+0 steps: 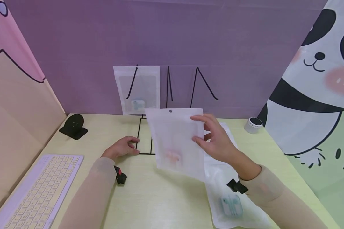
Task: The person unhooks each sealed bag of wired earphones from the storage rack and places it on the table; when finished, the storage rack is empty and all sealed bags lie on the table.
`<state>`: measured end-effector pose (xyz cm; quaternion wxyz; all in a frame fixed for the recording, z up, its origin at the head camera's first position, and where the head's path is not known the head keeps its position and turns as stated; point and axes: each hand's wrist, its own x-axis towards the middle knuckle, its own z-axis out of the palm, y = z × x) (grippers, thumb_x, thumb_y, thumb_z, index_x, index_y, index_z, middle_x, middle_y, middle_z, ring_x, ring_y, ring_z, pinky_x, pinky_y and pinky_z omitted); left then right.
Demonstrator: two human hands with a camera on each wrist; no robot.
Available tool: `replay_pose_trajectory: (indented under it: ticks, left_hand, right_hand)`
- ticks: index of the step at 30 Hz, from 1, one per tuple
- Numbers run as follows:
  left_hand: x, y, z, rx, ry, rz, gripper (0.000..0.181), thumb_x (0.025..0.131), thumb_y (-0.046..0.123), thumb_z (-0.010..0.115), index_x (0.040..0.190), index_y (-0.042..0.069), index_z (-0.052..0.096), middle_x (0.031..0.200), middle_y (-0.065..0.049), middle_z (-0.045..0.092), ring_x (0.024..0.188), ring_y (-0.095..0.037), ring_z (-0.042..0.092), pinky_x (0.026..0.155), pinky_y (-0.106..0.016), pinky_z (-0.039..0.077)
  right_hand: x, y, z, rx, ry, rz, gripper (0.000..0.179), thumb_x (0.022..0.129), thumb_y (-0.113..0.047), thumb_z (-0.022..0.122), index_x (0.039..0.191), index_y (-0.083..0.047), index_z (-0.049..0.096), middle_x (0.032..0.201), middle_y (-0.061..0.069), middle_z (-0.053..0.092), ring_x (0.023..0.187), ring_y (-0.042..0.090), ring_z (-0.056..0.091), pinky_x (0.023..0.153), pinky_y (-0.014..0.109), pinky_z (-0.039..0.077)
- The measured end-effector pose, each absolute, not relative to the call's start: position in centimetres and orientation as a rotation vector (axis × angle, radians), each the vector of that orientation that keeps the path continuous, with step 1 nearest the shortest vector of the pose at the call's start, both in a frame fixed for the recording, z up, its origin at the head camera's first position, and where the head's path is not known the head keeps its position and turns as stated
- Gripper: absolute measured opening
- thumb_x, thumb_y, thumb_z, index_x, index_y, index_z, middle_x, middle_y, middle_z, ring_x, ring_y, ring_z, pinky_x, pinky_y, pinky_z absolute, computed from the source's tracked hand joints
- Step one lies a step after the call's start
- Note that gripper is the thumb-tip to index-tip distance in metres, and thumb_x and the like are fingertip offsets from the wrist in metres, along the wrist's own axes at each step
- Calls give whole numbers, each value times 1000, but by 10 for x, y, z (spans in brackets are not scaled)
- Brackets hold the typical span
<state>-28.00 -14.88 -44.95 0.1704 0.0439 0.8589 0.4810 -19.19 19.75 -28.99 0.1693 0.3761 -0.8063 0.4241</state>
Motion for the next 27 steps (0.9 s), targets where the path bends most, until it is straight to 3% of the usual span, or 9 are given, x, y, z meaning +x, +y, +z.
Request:
replay_pose_trajectory:
  ticks: [2,8,14,27]
  left_hand:
    - [-280,-148,-448,126,2443,1365,59,82,15,80,136,10,55,114,-12,55,106,-28,50,97,-45,35]
    - [-281,-147,-447,136,2438,1369,59,82,14,80,136,9,55,114,-13,55,106,-28,50,95,-44,36]
    - [-281,-148,-448,134,2420,1384,60,83,13,80,136,8,54,119,-13,53,107,-27,49,95,-43,36]
    - [-280,-148,-449,119,2416,1386,60,82,12,80,136,10,55,117,-13,54,109,-28,49,97,-43,36]
  right_hand:
    - [-188,198,-294,1083,-2327,1209,61,77,18,71,131,-1,53,125,12,48,82,24,43,59,27,52]
    - [-185,199,-306,1049,-2507,1301,59,82,12,70,135,-7,51,132,10,46,96,31,58,64,31,52]
    - [-189,201,-316,1010,-2631,1358,59,84,9,69,135,-12,50,133,7,43,100,32,62,66,35,54]
    - [-203,206,-351,791,-2879,1450,60,83,12,67,137,-6,46,139,14,39,73,21,55,64,30,48]
